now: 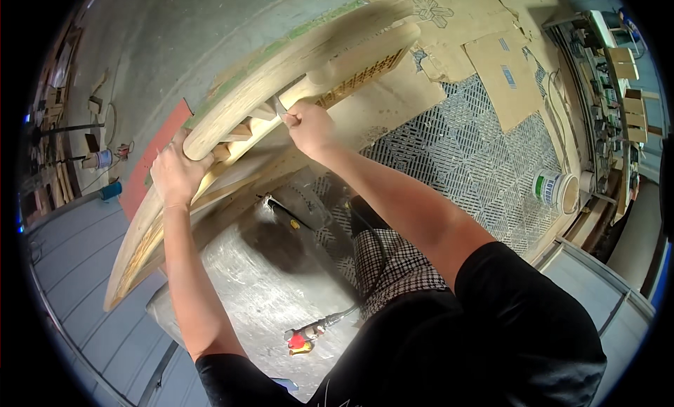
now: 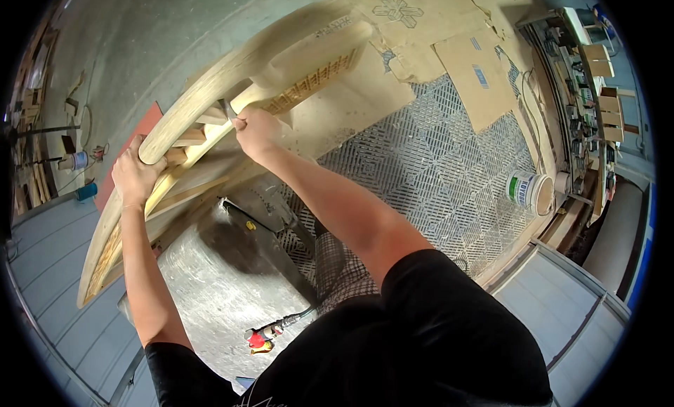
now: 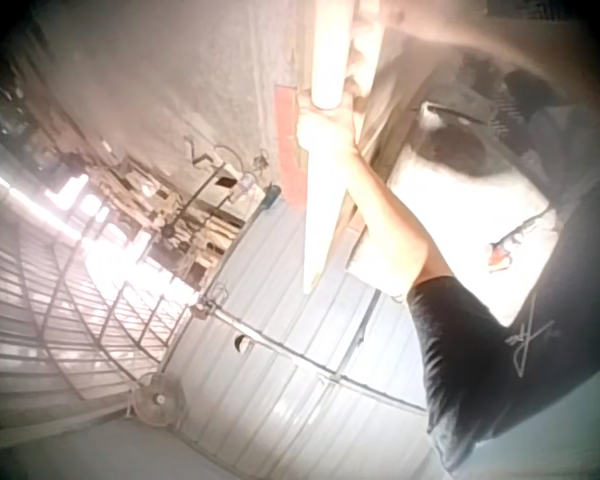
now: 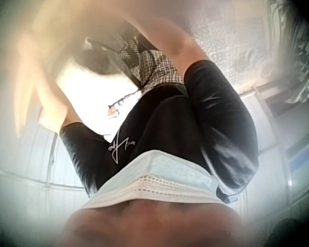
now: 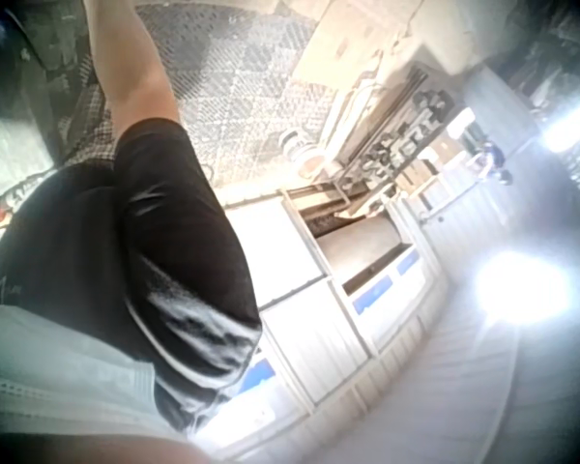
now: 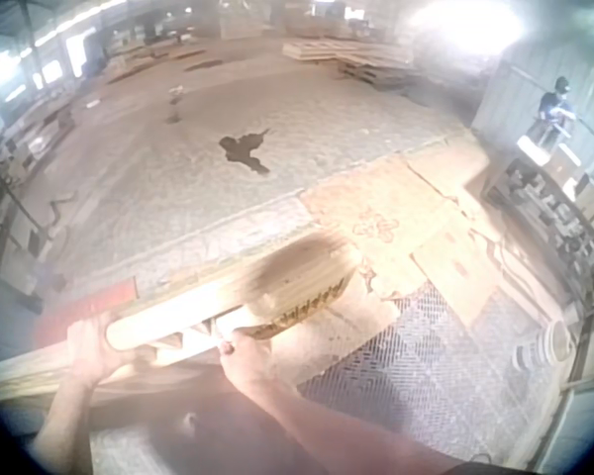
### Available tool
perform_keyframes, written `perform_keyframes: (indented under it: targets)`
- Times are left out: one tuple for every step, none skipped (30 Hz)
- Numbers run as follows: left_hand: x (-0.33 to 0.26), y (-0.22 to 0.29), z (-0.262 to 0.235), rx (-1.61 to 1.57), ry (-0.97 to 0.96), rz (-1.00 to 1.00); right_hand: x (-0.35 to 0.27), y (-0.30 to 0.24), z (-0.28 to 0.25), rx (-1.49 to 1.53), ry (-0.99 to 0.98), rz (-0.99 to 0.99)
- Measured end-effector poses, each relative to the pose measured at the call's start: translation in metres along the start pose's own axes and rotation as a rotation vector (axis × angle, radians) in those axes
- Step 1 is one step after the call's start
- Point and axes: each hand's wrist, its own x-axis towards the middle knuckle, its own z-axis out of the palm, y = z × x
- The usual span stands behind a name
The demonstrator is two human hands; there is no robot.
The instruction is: The person sands the interior and exterior surfaces of a wooden headboard or railing piece using a sanding block and a pneumatic orbital sander.
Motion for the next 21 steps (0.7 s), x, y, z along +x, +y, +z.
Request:
perform_keyframes:
  targets:
    - [0.000, -0.001, 0.000, -0.001, 0.001, 0.000, 0.002, -0.001, 0.001, -0.001, 0.000, 0.000]
    - [0.001, -0.001, 0.000, -0.002, -0.001, -0.003, 0.004, -0.002, 0.002, -0.004, -0.014, 0.021]
    - [0.000, -0.002, 0.001, -0.004, -0.005, -0.008, 0.004, -0.006, 0.001, -0.009, -0.031, 0.043]
    - [-0.001, -0.003, 0.003, -0.005, -0.007, -0.010, 0.001, -0.008, 0.000, -0.011, -0.034, 0.044]
    - [-0.001, -0.003, 0.004, -0.008, -0.007, -0.016, -0.002, -0.011, -0.002, -0.036, -0.020, 0.022]
    - [-0.001, -0.002, 0.003, -0.010, -0.005, -0.019, -0.003, -0.013, -0.003, -0.059, -0.002, -0.001]
    - [0.000, -0.001, 0.002, -0.010, -0.005, -0.020, -0.003, -0.011, -0.001, -0.059, -0.002, -0.001]
    - [0.001, -0.001, 0.001, 0.000, -0.020, -0.026, -0.003, -0.011, 0.000, -0.032, 0.014, 0.010]
    - [0.001, 0.000, 0.001, 0.010, -0.035, -0.031, -0.002, -0.010, 0.002, -0.005, 0.031, 0.022]
    - [0.001, 0.000, 0.001, 0.011, -0.036, -0.031, -0.002, -0.009, 0.003, -0.005, 0.030, 0.023]
    - [0.001, 0.001, 0.001, 0.010, -0.026, -0.027, -0.001, -0.007, 0.003, 0.002, 0.046, 0.023]
    - [0.001, 0.001, 0.000, 0.008, -0.017, -0.024, -0.001, -0.006, 0.003, 0.009, 0.060, 0.022]
    - [0.001, 0.001, 0.000, 0.008, -0.017, -0.025, 0.000, -0.006, 0.004, 0.009, 0.058, 0.022]
    - [0.001, 0.000, 0.000, 0.011, -0.023, -0.035, 0.003, -0.006, 0.005, 0.001, 0.054, 0.002]
    - [0.002, 0.001, 0.000, 0.011, -0.030, -0.044, 0.004, -0.007, 0.004, -0.009, 0.050, -0.018]
    - [0.001, 0.001, 0.001, 0.008, -0.031, -0.044, 0.004, -0.008, 0.005, -0.012, 0.050, -0.018]
    - [0.001, 0.002, 0.001, 0.009, -0.046, -0.055, 0.004, -0.008, 0.005, -0.012, 0.024, 0.011]
    - [0.001, 0.004, -0.001, 0.015, -0.060, -0.063, 0.005, -0.008, 0.006, -0.008, 0.000, 0.041]
    - [0.002, 0.005, -0.003, 0.016, -0.060, -0.061, 0.006, -0.008, 0.006, -0.007, 0.002, 0.042]
    - [0.003, 0.006, -0.004, 0.023, -0.068, -0.072, 0.008, -0.008, 0.006, 0.028, 0.007, 0.029]
    - [0.004, 0.006, -0.003, 0.029, -0.077, -0.085, 0.009, -0.009, 0.006, 0.062, 0.009, 0.016]
